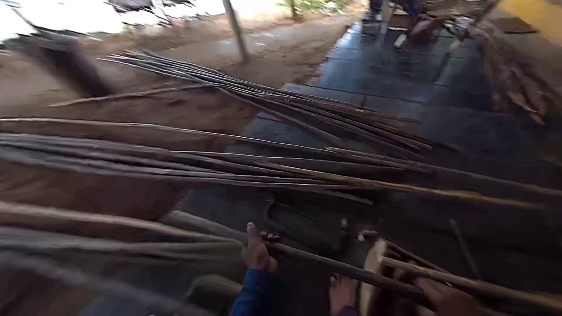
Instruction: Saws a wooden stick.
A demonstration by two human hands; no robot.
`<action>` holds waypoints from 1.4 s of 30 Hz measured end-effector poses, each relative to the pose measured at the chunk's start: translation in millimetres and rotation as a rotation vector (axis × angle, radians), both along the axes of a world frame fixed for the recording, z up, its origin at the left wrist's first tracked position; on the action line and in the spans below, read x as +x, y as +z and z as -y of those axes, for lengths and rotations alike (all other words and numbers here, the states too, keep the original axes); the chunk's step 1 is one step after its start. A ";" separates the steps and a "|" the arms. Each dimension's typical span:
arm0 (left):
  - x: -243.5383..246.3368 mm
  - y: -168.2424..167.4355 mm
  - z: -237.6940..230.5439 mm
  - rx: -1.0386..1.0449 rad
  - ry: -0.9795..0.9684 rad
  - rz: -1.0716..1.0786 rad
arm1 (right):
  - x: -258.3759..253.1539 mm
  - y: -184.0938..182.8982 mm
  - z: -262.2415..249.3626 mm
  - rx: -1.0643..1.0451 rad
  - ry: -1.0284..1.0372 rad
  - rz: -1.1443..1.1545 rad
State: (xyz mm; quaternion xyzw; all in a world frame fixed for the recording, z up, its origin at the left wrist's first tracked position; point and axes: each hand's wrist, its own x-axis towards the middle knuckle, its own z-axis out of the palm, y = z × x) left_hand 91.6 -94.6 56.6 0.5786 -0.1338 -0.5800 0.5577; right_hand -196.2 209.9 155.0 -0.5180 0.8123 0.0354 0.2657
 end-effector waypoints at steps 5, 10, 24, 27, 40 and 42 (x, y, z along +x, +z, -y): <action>-14.1 -49.7 5.3 -0.041 -0.135 0.210 | -39.3 -99.2 -94.5 -0.272 -0.060 -0.168; 6.5 -86.4 9.5 -0.051 -0.025 0.376 | -74.6 -93.8 -126.3 -0.106 -0.225 -0.074; -28.7 -96.3 -12.4 0.035 0.085 0.340 | -38.2 -70.4 31.5 -0.490 0.013 -0.310; -37.4 -92.5 -3.8 -0.007 0.114 0.335 | 44.4 -83.5 104.6 -0.456 0.004 -0.178; -46.2 -109.7 1.4 0.009 0.039 0.350 | 28.4 -135.5 -60.8 -0.672 -0.052 -0.183; -45.7 -114.2 0.8 -0.001 -0.010 0.337 | -7.3 -148.0 -131.1 -0.328 -0.145 -0.354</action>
